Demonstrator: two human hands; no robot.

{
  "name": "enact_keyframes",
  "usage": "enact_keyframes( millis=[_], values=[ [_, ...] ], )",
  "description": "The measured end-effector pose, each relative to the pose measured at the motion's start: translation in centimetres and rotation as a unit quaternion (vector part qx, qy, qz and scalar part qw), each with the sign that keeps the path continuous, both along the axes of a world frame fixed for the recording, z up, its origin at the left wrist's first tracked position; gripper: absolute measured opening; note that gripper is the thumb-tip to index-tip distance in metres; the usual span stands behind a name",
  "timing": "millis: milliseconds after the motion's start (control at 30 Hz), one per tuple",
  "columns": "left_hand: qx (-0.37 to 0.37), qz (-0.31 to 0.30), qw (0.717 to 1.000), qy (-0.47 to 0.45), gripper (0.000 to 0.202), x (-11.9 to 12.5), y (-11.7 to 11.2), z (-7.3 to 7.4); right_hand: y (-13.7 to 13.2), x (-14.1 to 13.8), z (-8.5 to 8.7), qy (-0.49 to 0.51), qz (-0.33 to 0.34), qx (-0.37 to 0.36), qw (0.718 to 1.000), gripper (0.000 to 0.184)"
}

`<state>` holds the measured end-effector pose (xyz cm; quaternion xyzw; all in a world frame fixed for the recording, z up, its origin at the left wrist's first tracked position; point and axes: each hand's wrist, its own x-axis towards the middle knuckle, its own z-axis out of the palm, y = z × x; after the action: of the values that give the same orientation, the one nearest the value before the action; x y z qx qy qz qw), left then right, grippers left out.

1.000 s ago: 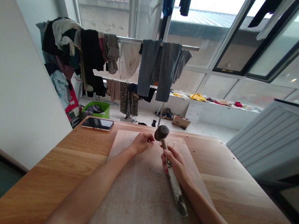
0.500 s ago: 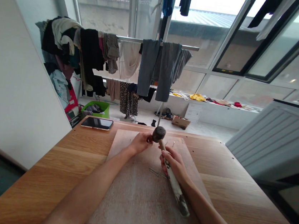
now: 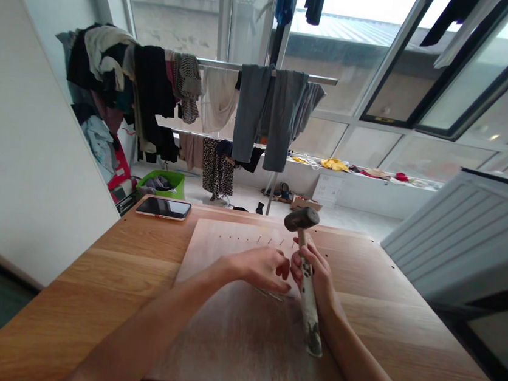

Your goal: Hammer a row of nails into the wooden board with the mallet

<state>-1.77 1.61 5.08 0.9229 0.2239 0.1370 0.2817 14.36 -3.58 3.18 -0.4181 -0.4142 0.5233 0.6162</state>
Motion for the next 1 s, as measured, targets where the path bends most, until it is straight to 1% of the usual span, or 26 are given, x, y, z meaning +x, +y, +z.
enact_keyframes(
  millis=[33, 100, 200, 267, 400, 533, 600, 667, 733, 800, 833, 867, 900, 933, 1000],
  values=[
    [0.025, -0.010, 0.999, 0.025, 0.016, 0.5, -0.6, -0.3, 0.1, 0.2, -0.1, 0.006, -0.005, 0.002, 1.000, 0.037],
    [0.080, -0.009, 0.995, 0.054, 0.020, 1.2, -1.5, -0.9, 0.2, 0.5, -0.2, 0.019, -0.007, 0.004, 1.000, 0.035],
    [0.113, -0.024, 0.990, 0.075, 0.019, 1.8, -1.9, -1.5, 0.4, 0.7, -0.5, 0.029, -0.002, 0.009, 1.000, 0.033],
    [0.124, -0.040, 0.988, 0.078, 0.017, 1.8, -1.9, -1.4, 0.5, 0.7, -0.6, 0.018, 0.004, 0.010, 1.000, 0.034],
    [0.161, -0.050, 0.983, 0.079, 0.013, 1.5, -2.1, -0.8, 0.6, 0.6, -0.8, -0.008, 0.009, 0.009, 1.000, 0.039],
    [0.198, -0.045, 0.974, 0.104, 0.010, 1.4, -2.8, -0.3, 0.4, 0.6, -0.8, -0.010, 0.007, 0.003, 1.000, 0.040],
    [0.199, -0.046, 0.973, 0.107, 0.010, 1.3, -2.9, -0.1, 0.4, 0.5, -0.7, -0.005, 0.011, 0.001, 1.000, 0.040],
    [0.163, -0.046, 0.981, 0.091, 0.007, 0.9, -2.3, 0.0, 0.3, 0.5, -0.7, -0.006, 0.011, 0.000, 1.000, 0.038],
    [0.088, -0.031, 0.994, 0.052, 0.005, -0.1, -0.9, -0.1, 0.3, 0.5, -0.7, -0.012, 0.008, 0.002, 1.000, 0.037],
    [-0.002, 0.012, 1.000, -0.010, 0.005, -1.6, 1.3, -0.5, 0.3, 0.4, -0.6, -0.015, 0.006, 0.001, 1.000, 0.037],
    [-0.035, 0.048, 0.997, -0.057, 0.009, -2.5, 2.5, -0.9, 0.3, 0.4, -0.6, -0.014, 0.006, 0.000, 1.000, 0.037],
    [-0.061, 0.097, 0.988, -0.106, 0.013, -3.4, 3.7, -1.4, 0.3, 0.4, -0.6, -0.012, 0.007, -0.002, 1.000, 0.038],
    [-0.083, 0.148, 0.975, -0.145, 0.019, -4.3, 4.7, -1.9, 0.3, 0.3, -0.6, -0.012, 0.008, -0.005, 1.000, 0.039],
    [-0.102, 0.186, 0.962, -0.175, 0.024, -5.1, 5.6, -2.4, 0.3, 0.3, -0.6, -0.012, 0.010, -0.007, 1.000, 0.039],
    [-0.116, 0.233, 0.941, -0.216, 0.027, -6.3, 6.7, -3.3, 0.2, 0.1, -0.5, -0.012, 0.013, -0.010, 1.000, 0.039]
  ],
)
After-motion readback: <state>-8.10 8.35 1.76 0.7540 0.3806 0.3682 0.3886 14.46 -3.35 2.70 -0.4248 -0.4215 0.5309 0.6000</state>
